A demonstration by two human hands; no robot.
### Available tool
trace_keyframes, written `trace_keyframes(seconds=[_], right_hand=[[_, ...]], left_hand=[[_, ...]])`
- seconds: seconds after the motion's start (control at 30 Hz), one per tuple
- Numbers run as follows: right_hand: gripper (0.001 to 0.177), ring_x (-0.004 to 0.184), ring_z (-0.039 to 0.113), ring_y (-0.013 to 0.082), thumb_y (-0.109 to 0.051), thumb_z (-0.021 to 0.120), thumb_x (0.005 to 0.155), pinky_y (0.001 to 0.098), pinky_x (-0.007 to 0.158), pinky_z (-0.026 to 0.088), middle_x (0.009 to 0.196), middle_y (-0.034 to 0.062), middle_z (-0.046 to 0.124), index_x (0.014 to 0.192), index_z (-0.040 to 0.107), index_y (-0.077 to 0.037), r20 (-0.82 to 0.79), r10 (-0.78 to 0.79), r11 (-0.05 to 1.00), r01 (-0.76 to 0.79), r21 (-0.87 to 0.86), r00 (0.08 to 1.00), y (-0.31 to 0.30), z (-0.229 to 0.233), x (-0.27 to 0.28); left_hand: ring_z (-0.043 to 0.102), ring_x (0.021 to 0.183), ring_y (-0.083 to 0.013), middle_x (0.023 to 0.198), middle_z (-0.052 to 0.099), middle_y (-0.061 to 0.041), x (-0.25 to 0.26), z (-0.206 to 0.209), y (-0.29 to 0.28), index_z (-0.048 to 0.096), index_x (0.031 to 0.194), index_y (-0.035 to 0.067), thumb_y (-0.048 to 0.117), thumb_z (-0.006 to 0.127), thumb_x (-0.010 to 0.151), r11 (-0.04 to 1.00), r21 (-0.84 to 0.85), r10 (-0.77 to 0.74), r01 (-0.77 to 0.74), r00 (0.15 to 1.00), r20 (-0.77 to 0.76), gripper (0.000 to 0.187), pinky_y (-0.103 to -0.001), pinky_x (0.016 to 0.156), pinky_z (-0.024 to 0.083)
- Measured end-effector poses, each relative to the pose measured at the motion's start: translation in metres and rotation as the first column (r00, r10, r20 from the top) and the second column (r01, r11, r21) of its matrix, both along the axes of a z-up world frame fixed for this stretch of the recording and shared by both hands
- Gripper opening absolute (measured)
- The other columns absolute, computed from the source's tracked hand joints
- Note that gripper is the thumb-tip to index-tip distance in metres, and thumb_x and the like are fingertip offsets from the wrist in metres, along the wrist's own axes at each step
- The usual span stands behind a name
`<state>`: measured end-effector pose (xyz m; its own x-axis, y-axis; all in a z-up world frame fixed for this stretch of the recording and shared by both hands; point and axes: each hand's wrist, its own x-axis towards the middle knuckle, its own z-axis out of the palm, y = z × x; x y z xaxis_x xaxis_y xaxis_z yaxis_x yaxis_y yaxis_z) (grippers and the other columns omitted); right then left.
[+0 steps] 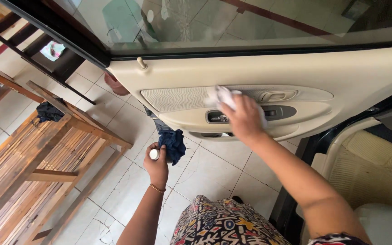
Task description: Cleaning the interior door panel and dashboard of a car using a cloth.
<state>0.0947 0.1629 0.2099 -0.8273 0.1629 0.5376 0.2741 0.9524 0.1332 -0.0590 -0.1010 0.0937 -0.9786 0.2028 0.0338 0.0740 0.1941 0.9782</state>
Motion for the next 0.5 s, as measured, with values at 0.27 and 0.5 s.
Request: trace_keyframes(seconds=[0.27, 0.5], right_hand=[[0.054, 0.103, 0.057, 0.0304, -0.009, 0.055, 0.090, 0.0456, 0.094, 0.049, 0.130, 0.0053, 0.057, 0.142, 0.066, -0.022, 0.099, 0.127, 0.991, -0.130, 0.026, 0.987, -0.033, -0.036, -0.071], [0.044, 0.114, 0.057, 0.0304, -0.040, 0.054, 0.103, 0.0462, 0.090, 0.050, 0.121, 0.0154, 0.063, 0.132, 0.070, -0.011, 0.509, -0.231, 0.968, 0.250, 0.033, 0.829, 0.038, -0.066, 0.010]], left_hand=[[0.066, 0.077, -0.0092, 0.086, 0.072, -0.004, -0.001, -0.016, 0.002, 0.070, 0.103, 0.001, 0.015, 0.077, 0.091, 1.000, -0.001, -0.022, 0.022, 0.999, -0.031, 0.020, -0.025, 0.072, 0.054], [0.067, 0.074, -0.0093, 0.084, 0.073, -0.005, -0.009, -0.011, -0.009, 0.069, 0.103, 0.003, 0.016, 0.076, 0.091, 1.000, 0.006, 0.013, -0.014, 0.996, 0.093, 0.020, -0.026, 0.068, 0.055]])
